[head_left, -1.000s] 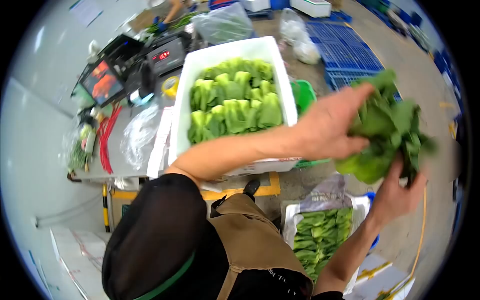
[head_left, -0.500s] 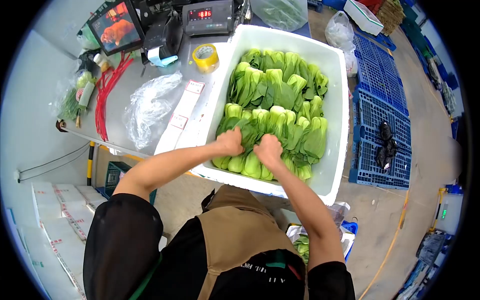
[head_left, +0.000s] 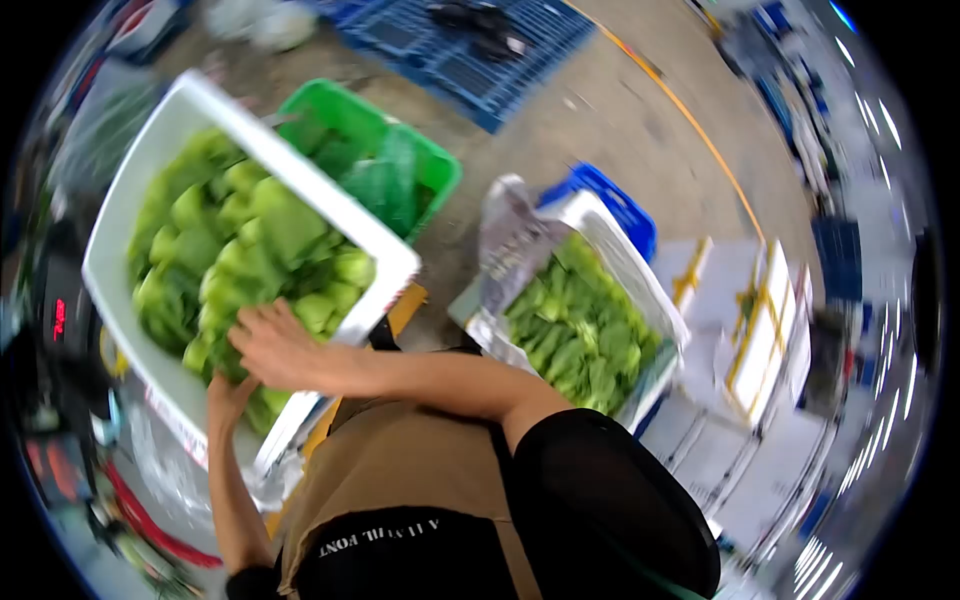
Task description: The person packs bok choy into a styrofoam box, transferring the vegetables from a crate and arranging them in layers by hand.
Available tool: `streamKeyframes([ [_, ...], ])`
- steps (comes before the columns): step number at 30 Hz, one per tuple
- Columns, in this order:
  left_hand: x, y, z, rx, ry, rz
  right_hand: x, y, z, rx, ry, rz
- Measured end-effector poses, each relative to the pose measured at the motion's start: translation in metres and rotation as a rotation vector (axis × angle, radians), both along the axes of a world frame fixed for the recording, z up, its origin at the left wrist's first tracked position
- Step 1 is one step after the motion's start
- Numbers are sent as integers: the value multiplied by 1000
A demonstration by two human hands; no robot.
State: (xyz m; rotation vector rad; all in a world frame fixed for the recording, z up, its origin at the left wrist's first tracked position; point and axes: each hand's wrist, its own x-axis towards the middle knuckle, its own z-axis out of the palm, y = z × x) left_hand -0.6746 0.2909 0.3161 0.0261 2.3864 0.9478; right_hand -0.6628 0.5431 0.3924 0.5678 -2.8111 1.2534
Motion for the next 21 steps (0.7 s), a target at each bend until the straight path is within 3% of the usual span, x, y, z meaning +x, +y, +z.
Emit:
streamKeyframes([
  [2,-7,41,80,-386,119,3,27,62,21,-309,265,-195],
  [3,-6,43,84,-524,378,-4,46,94,26,-382,381,-307],
  [5,3,139,139,-211,469,192,101,179,3,-235,423,-599],
  [6,12,183,151,-50,566,137,122,212,-13,-100,430,-706],
  [7,27,228,158,111,661,76,149,243,-48,-176,236,-913],
  [9,66,330,150,311,460,-320,207,308,-127,-42,21,-1210],
  [11,107,416,104,391,-117,-399,251,342,-204,128,-194,-1419],
  [13,148,473,-11,288,-233,-581,273,372,-245,-83,-505,-1598],
  [14,161,494,-67,54,-215,-703,272,378,-255,-169,-605,-1614],
  [16,183,528,-140,-314,-213,-644,270,396,-272,-323,-811,-1626],
  [18,207,532,-221,-435,28,-515,266,403,-299,-271,-959,-1599],
  [19,210,530,-243,-496,152,-456,262,400,-316,-250,-1032,-1585],
  [21,213,535,-251,-472,136,-370,259,395,-332,-197,-1051,-1644],
])
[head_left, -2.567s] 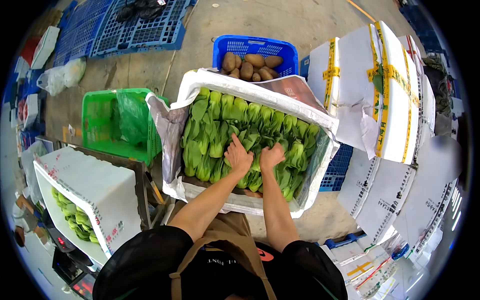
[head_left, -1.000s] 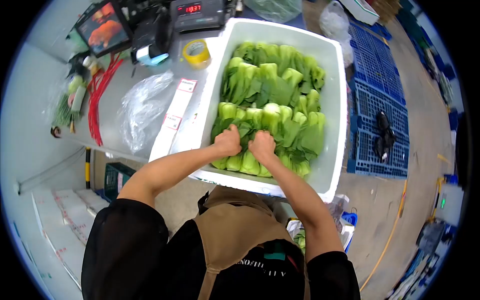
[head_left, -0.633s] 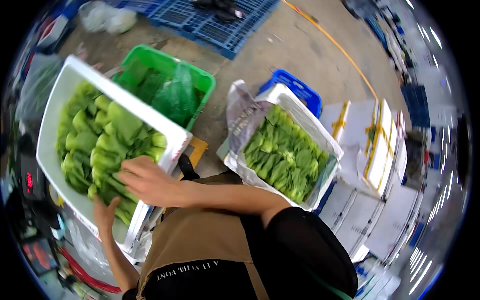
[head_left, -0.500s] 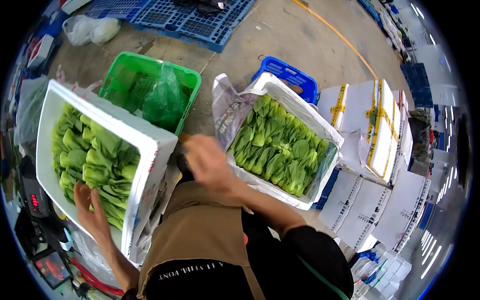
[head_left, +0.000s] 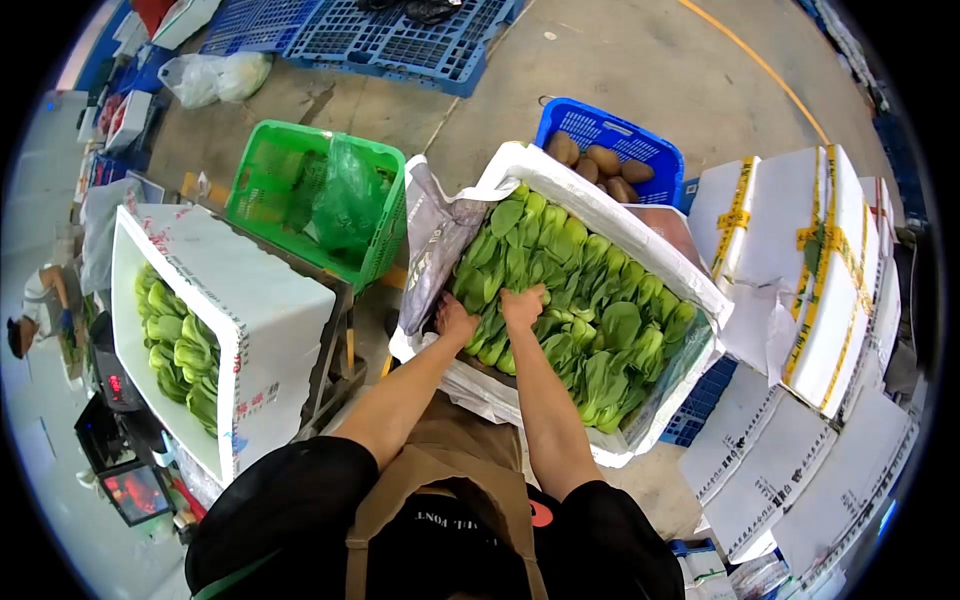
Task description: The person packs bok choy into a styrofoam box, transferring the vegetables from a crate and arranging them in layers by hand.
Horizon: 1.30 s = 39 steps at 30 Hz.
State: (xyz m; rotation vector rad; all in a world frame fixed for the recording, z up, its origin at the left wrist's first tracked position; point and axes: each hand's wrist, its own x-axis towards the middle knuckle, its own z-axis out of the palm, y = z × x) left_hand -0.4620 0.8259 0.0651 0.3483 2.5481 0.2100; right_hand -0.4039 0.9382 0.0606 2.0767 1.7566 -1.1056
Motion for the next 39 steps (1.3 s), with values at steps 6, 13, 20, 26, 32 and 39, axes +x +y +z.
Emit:
streamKeyframes([
  [6,-21,3,16,-110,-144,19,10,16,42,-88,187,-291],
  [13,-23,-4,22,-147,-361,21,89,3,81,-318,585,-556],
  [20,-22,-18,0,-121,-417,106,94,-39,44,-108,152,249],
  [26,-42,-11,8,-165,-614,-77,47,-61,42,-4,-123,373],
  [32,-19,-20,0,21,-347,-93,34,-56,40,34,-110,392],
  [39,-38,-10,6,108,-495,-232,47,-59,33,144,115,265],
])
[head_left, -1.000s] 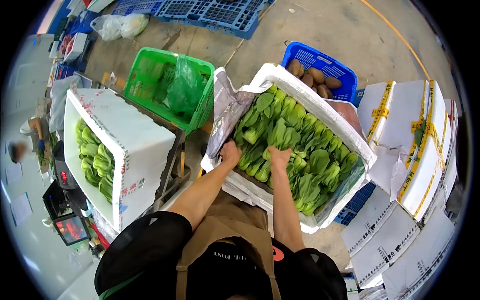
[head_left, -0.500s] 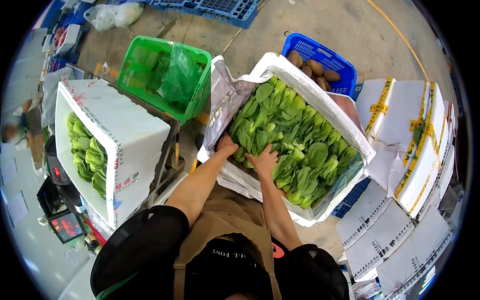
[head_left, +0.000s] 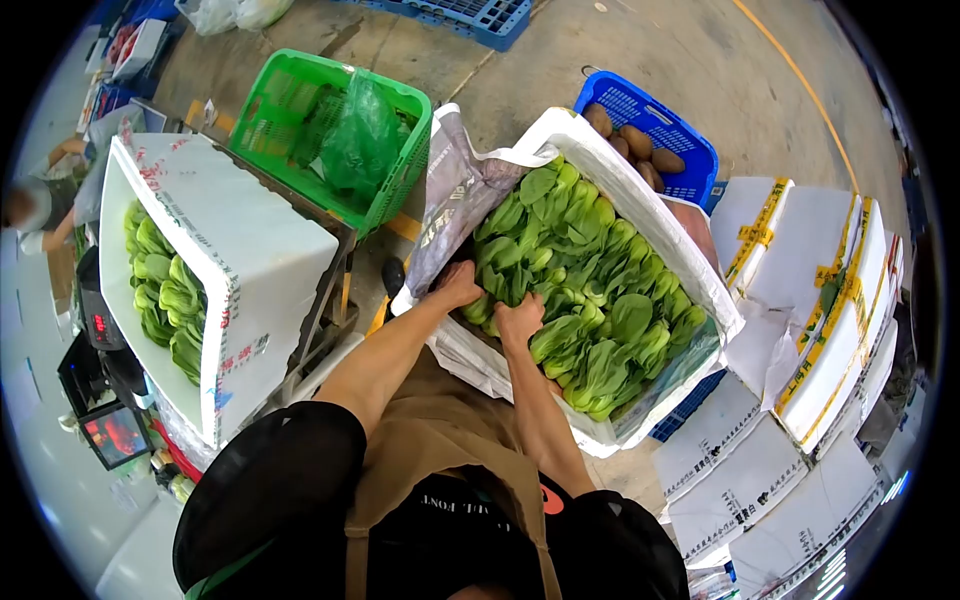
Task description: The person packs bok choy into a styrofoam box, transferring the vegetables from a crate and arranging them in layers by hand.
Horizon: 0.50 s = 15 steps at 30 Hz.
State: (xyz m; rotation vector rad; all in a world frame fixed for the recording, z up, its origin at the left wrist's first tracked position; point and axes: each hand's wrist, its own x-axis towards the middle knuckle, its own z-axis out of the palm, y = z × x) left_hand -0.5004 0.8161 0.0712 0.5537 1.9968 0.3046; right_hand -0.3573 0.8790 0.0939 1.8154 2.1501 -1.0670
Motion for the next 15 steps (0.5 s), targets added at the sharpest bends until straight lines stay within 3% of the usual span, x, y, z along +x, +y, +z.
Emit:
streamKeyframes([
  [4,-8,2,28,315,-115,-23,15,8,26,105,230,-32],
  [6,-15,3,44,426,-258,-108,32,20,26,-64,456,-211],
  [7,-12,-2,36,536,-336,-105,36,35,49,-124,414,-132],
  [9,-13,8,85,426,-366,-106,29,57,112,-361,501,-158],
  [10,-10,9,97,489,-419,-40,30,65,127,-330,384,-143],
  [11,-13,11,131,470,-469,17,21,69,162,-375,538,-130],
  [12,-6,11,120,579,-557,79,16,72,188,-385,535,-129],
  [13,-7,10,150,610,-676,224,17,80,200,-336,517,-8],
  [15,-20,14,187,759,-633,206,0,81,242,-140,509,28],
])
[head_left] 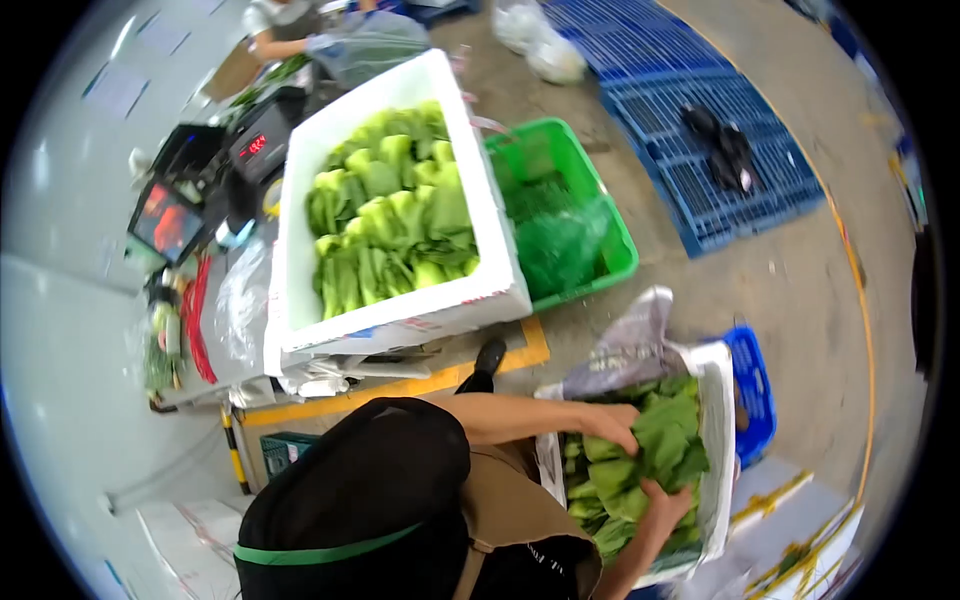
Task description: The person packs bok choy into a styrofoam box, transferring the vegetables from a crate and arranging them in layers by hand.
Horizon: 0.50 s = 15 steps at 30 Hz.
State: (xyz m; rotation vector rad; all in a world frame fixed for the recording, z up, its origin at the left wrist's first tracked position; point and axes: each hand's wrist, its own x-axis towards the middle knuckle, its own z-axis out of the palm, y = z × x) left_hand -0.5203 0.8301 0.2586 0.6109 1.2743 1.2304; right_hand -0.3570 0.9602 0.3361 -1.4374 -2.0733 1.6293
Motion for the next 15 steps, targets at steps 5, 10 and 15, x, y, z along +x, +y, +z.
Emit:
streamKeyframes([
  [5,-63,-49,169,198,269,284,-72,-12,127,315,249,249],
  [10,-129,-174,288,255,761,683,-187,-114,264,326,427,504],
  [15,-144,-317,349,-24,597,945,-298,-223,289,178,666,1024],
])
